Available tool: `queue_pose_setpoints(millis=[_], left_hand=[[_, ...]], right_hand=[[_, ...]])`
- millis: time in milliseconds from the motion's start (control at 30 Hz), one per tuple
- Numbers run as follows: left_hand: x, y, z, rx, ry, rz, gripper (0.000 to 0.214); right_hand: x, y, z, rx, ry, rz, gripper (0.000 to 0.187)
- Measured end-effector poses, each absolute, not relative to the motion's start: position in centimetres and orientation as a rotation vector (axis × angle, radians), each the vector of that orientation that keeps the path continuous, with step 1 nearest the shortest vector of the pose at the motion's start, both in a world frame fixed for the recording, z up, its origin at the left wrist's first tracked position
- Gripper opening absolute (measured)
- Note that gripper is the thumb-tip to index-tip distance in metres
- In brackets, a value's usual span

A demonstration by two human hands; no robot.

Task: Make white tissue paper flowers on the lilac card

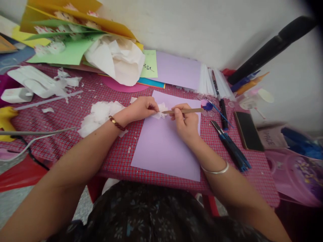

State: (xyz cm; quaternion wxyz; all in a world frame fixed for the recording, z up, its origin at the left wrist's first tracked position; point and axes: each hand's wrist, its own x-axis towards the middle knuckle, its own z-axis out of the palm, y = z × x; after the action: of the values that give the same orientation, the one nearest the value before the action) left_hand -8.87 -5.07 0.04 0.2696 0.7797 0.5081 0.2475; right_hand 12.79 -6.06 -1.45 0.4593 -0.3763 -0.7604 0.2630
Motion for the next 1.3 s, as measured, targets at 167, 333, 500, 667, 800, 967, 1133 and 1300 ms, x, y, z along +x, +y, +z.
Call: queue_pose_setpoints(millis=[167,333,500,667,800,967,1133,1300], left_hand=[[-8.5,-4.8,-0.4,2.084,1.430,0.673,0.015],[-8.3,-4.7,-0.5,2.046,1.475,0.690,0.013],[-8.4,-4.6,-0.5,2.050,1.505,0.699,0.013],[-9.4,-4.6,-0.6,2.009,1.556,0.725,0.024],[-9.7,-4.7,-0.7,1.958,1.610,0.750,0.029],[-9.5,-5.0,0.1,1.954,1.606,0.701,0.026],[-9.8,-5.2,0.3,1.965,1.541,0.696,0.026],[-12.6,-5.2,1.2,1.753,1.528,0.898,0.024]], right_hand=[[12.7,-6.7,-1.0,-0.886,-1.828,0.672,0.025],[12.4,-6.3,-1.7,-0.839,-2.031,0.629,0.023],[12.2,-6.1,-1.7,-0.827,-2.148,0.527,0.022],[12.1,-7.0,-1.6,-0.852,-2.399,0.341,0.022],[11.9,-7.7,-1.8,-0.852,-2.528,0.196,0.022],[12.1,-7.8,-1.7,-0.821,-2.467,0.268,0.020],[13.0,-6.8,-1.0,-0.898,-1.789,0.787,0.022],[13.0,-5.6,-1.8,-0.924,-1.531,1.119,0.024]])
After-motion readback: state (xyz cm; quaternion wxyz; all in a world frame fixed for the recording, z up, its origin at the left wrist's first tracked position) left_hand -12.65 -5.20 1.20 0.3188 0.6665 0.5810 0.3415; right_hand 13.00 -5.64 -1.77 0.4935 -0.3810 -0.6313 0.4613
